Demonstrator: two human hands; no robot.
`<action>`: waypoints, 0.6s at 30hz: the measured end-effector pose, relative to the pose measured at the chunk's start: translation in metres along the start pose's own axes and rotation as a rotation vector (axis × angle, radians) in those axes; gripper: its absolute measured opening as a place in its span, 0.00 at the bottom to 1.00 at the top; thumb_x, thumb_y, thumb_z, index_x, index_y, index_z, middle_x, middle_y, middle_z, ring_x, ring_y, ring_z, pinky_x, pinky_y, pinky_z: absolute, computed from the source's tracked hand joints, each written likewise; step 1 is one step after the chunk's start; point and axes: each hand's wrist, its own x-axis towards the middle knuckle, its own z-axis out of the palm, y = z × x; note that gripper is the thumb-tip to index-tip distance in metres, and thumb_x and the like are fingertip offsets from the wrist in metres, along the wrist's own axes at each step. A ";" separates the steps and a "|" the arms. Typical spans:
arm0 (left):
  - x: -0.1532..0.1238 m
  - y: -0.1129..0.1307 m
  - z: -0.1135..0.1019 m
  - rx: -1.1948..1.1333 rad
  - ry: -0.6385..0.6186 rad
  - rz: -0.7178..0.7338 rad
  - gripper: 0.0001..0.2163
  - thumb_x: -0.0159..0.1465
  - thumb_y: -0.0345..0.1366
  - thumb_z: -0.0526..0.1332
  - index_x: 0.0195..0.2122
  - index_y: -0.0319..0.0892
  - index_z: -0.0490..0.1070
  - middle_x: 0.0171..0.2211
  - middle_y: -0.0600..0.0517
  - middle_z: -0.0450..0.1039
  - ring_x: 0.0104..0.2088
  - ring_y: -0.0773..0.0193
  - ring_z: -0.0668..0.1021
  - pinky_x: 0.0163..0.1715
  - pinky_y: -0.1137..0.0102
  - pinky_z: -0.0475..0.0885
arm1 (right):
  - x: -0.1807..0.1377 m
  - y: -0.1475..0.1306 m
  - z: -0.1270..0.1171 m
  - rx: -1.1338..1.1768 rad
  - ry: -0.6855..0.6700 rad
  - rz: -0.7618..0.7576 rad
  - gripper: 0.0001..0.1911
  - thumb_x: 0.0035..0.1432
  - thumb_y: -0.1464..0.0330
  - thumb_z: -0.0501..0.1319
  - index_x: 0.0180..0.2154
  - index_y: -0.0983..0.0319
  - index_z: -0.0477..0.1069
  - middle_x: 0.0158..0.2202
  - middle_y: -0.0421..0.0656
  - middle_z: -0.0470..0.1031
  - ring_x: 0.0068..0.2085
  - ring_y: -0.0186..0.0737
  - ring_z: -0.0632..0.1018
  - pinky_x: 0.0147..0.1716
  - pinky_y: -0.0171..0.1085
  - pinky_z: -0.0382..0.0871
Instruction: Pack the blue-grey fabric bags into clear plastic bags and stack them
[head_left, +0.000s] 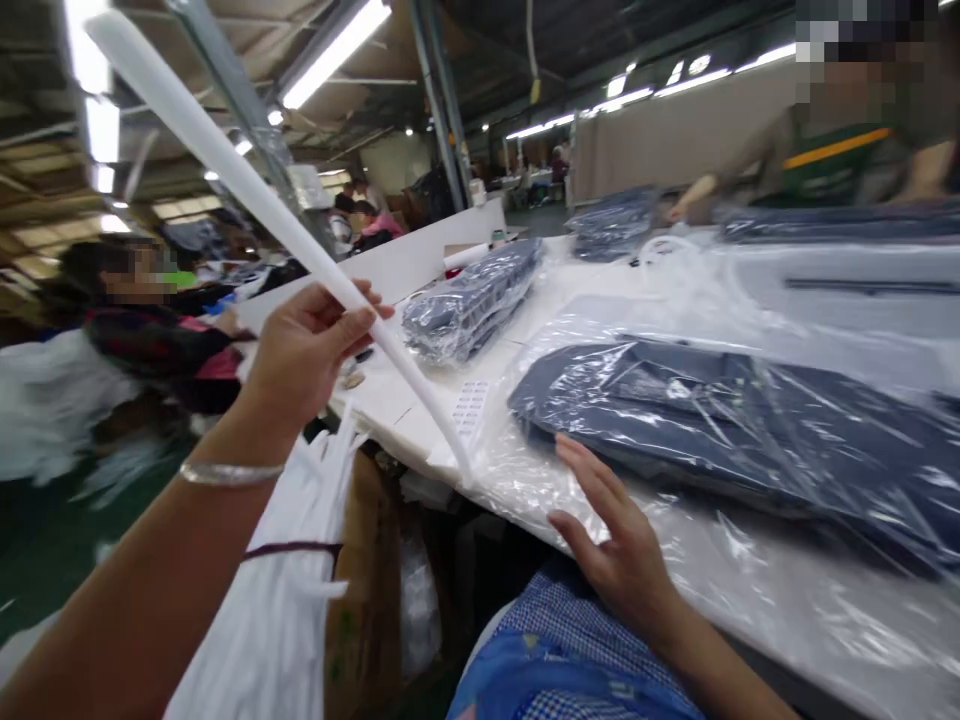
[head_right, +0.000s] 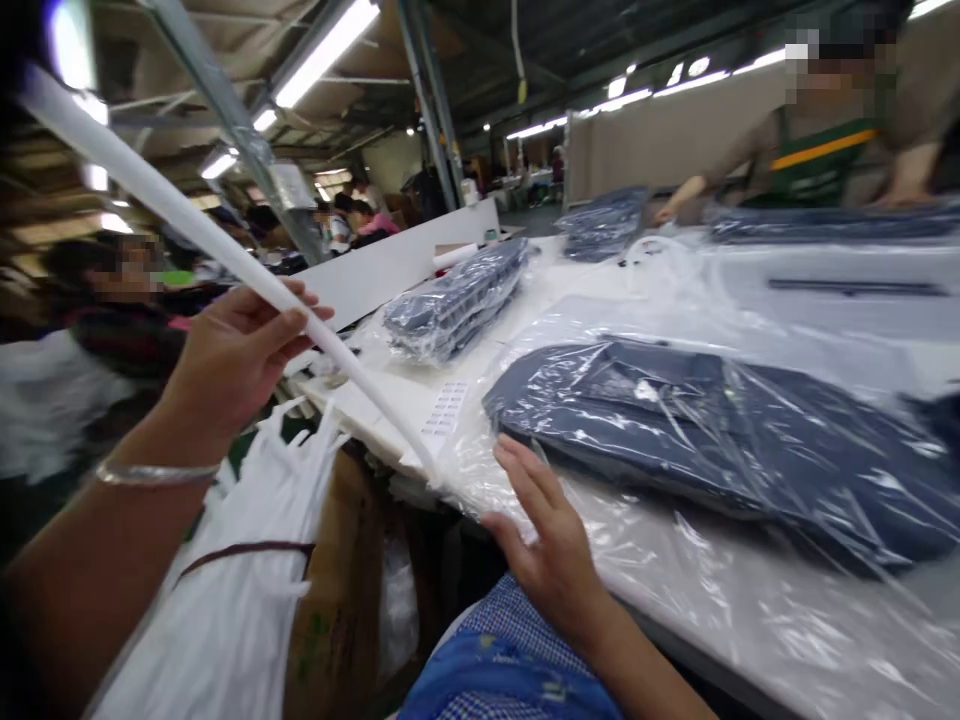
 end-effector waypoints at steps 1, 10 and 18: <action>-0.013 0.008 0.026 -0.049 -0.075 -0.026 0.15 0.53 0.39 0.74 0.40 0.49 0.77 0.37 0.55 0.79 0.40 0.62 0.82 0.41 0.65 0.80 | 0.009 -0.010 -0.002 0.005 0.024 -0.005 0.34 0.65 0.64 0.61 0.68 0.52 0.53 0.68 0.46 0.59 0.68 0.47 0.62 0.65 0.51 0.61; -0.086 -0.014 0.196 -0.357 -0.591 0.006 0.16 0.65 0.50 0.61 0.52 0.53 0.70 0.50 0.50 0.76 0.49 0.58 0.79 0.45 0.64 0.79 | 0.010 -0.042 -0.071 0.340 0.187 0.361 0.26 0.69 0.54 0.53 0.64 0.57 0.60 0.35 0.41 0.79 0.19 0.28 0.68 0.19 0.30 0.67; -0.167 -0.160 0.276 0.418 -1.085 0.304 0.21 0.58 0.43 0.70 0.52 0.48 0.73 0.53 0.45 0.74 0.53 0.50 0.76 0.52 0.56 0.73 | -0.112 -0.062 -0.216 -0.528 0.485 0.783 0.18 0.63 0.49 0.57 0.39 0.53 0.79 0.19 0.39 0.69 0.19 0.32 0.70 0.19 0.32 0.66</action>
